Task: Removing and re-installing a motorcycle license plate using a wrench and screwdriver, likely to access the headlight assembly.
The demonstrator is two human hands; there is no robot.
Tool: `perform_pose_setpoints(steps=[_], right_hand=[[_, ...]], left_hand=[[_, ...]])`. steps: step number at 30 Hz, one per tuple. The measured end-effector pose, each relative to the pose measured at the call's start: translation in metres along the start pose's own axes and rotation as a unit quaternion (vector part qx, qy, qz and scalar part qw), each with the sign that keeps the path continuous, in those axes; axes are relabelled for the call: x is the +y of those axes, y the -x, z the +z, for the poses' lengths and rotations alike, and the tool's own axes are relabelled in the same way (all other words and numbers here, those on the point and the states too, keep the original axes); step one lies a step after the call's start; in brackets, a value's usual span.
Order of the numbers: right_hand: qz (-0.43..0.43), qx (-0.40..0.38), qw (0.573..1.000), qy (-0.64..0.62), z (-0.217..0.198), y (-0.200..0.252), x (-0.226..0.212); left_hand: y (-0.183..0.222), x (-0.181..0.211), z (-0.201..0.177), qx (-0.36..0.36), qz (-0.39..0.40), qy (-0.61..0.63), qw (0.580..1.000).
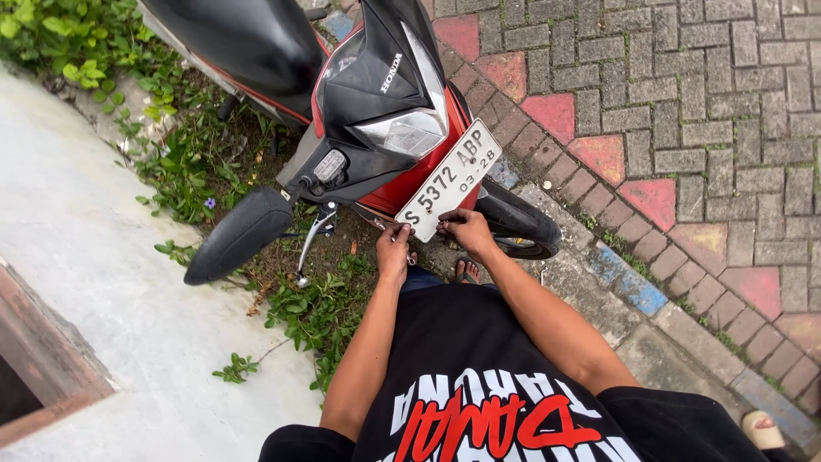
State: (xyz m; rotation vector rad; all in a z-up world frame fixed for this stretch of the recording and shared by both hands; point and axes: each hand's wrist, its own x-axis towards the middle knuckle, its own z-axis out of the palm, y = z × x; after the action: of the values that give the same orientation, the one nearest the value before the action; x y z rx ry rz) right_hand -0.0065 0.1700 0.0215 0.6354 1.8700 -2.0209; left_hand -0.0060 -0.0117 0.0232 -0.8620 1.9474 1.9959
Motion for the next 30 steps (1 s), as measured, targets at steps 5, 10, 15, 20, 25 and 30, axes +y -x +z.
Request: perform_pose_setpoints(steps=[5, 10, 15, 20, 25, 30], right_hand=[[-0.002, 0.064, 0.997, -0.039, 0.018, -0.001, -0.010], [0.019, 0.166, 0.985, -0.048, 0.029, 0.003, -0.018], [0.023, 0.208, 0.977, -0.048, 0.042, 0.010, -0.015], [0.015, 0.283, 0.959, -0.023, 0.054, 0.005, -0.011], [0.019, 0.332, 0.941, 0.060, 0.065, -0.001, -0.003], [-0.026, 0.378, 0.923, 0.073, 0.073, 0.002, -0.004]], left_hand=[[0.007, 0.032, -0.011, -0.094, -0.058, 0.007, 0.994], [-0.002, 0.048, -0.023, -0.172, -0.085, -0.014, 0.981], [-0.008, 0.061, -0.035, -0.220, -0.079, -0.034, 0.972], [-0.031, 0.054, -0.047, -0.277, -0.094, -0.035, 0.955], [-0.031, 0.087, -0.054, -0.324, -0.093, -0.091, 0.937], [-0.069, 0.042, -0.060, -0.351, -0.091, -0.110, 0.925]])
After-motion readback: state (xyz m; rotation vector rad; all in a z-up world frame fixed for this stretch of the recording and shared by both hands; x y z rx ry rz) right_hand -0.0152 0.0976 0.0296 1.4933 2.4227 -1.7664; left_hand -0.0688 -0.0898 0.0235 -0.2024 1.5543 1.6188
